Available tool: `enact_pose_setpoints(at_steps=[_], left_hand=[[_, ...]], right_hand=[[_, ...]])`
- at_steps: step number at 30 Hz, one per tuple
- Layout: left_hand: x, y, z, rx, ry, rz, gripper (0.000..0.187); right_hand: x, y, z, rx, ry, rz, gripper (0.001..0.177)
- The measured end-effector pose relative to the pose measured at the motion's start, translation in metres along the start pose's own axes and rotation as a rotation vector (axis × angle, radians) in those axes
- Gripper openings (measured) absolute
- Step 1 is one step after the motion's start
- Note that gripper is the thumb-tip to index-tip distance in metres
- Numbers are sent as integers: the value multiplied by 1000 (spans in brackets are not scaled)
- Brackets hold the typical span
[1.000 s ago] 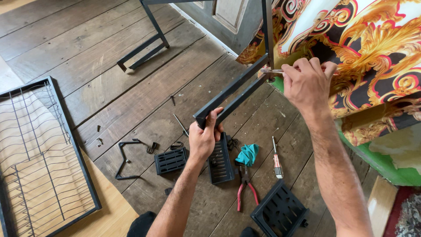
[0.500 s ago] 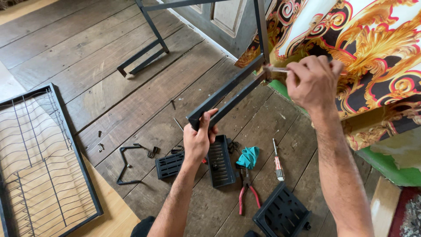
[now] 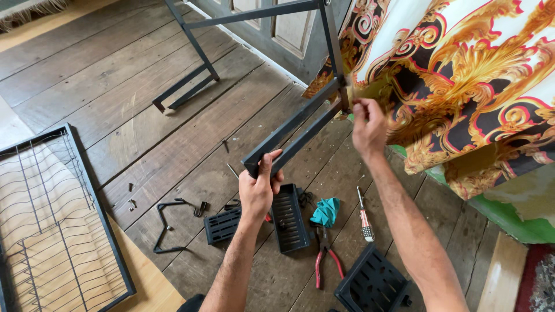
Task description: The person assembles a black metal frame by attaching a wire mesh panel using a screwdriver, then wipes the frame with a cloth and uses a wire brush to clean the metal surface.
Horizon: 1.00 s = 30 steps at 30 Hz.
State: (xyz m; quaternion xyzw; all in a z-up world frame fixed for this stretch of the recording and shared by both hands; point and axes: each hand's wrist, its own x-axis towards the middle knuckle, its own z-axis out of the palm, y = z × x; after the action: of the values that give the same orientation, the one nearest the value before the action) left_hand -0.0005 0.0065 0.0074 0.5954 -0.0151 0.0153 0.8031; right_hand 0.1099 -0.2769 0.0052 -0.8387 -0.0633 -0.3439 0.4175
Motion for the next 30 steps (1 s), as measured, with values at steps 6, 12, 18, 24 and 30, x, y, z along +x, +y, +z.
enact_pose_setpoints(at_steps=[6, 12, 18, 24, 30], left_hand=[[6, 3, -2, -35, 9, -4, 57], [6, 5, -2, -17, 17, -20, 56], [5, 3, -2, -21, 12, -10, 57], [1, 2, -3, -23, 3, -12, 56], [1, 2, -4, -52, -6, 12, 58]], right_hand=[[-7, -9, 9, 58, 16, 137, 30], [-7, -8, 8, 58, -33, 25, 27], [1, 3, 1, 63, 45, 263, 27], [31, 11, 0, 384, -213, 504, 35], [53, 43, 9, 703, -320, 693, 23]])
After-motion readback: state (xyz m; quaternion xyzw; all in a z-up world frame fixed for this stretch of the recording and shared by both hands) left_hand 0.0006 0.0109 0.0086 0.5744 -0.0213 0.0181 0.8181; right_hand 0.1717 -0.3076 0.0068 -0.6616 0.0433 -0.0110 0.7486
